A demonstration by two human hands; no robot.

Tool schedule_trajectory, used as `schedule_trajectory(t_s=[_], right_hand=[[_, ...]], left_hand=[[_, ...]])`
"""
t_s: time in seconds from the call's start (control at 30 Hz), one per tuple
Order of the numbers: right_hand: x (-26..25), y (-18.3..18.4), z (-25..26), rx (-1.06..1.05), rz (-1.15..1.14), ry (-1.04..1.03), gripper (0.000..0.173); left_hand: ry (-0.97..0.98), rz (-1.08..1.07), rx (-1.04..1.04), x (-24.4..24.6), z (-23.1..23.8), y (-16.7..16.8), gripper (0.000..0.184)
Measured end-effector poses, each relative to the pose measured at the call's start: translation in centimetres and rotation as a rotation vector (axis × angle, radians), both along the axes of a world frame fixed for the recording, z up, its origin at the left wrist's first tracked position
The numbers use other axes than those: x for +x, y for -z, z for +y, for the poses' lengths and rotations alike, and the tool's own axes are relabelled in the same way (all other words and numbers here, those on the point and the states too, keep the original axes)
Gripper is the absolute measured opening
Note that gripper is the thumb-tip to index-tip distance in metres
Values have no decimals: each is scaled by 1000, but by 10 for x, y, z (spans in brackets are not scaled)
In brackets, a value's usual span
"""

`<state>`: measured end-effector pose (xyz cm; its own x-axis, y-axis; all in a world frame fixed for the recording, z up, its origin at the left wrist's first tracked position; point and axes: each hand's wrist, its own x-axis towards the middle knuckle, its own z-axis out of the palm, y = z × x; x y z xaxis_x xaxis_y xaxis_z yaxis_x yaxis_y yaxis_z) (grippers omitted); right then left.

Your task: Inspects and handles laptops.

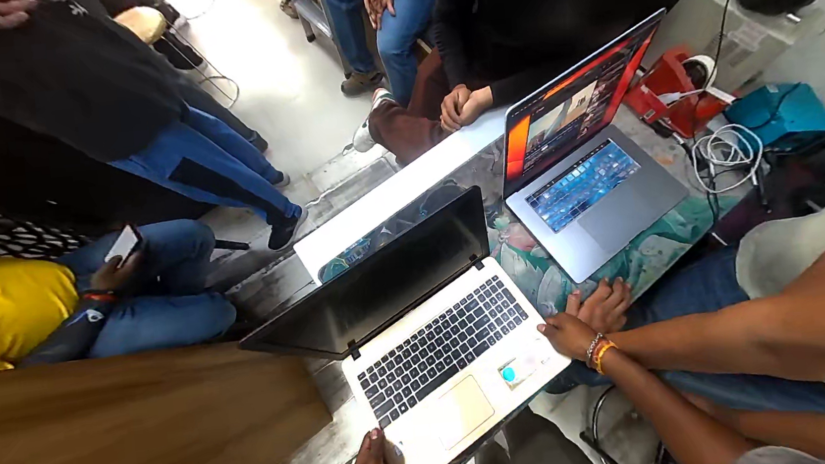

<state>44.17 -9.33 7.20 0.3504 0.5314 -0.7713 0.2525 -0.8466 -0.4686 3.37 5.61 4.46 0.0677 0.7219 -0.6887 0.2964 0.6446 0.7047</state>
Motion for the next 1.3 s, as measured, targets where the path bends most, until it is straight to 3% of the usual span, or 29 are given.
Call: schedule_trajectory(t_s=[0.13,0.33,0.43,0.53,0.63,0.77,1.0,1.13,1.3], right_hand=[[-12,0,-13,19,17,41,38],[-52,-2,-58,277,222,432,33],[-58,-16,-62,276,281,417,36],[-57,-19,-65,299,290,414,35],[-57,-32,-74,361,472,568,26],[-65,-54,-80,389,650,640,30],[-75,-71,-70,446,566,658,27],[-97,-78,-72,401,513,879,31],[-132,-70,-65,339,470,1006,31]], left_hand=[[-14,19,45,-7,2,-6,33],[85,133,15,-18,16,-45,36],[106,134,-21,-23,19,-58,35],[64,99,-88,-27,10,-65,32],[13,21,-191,-35,-2,-81,30],[-51,-67,-243,-34,-10,-108,30],[-77,-51,-227,-27,-3,-122,28],[-231,-77,-218,-24,-23,-125,29],[-414,-162,-157,-15,-56,-116,28]])
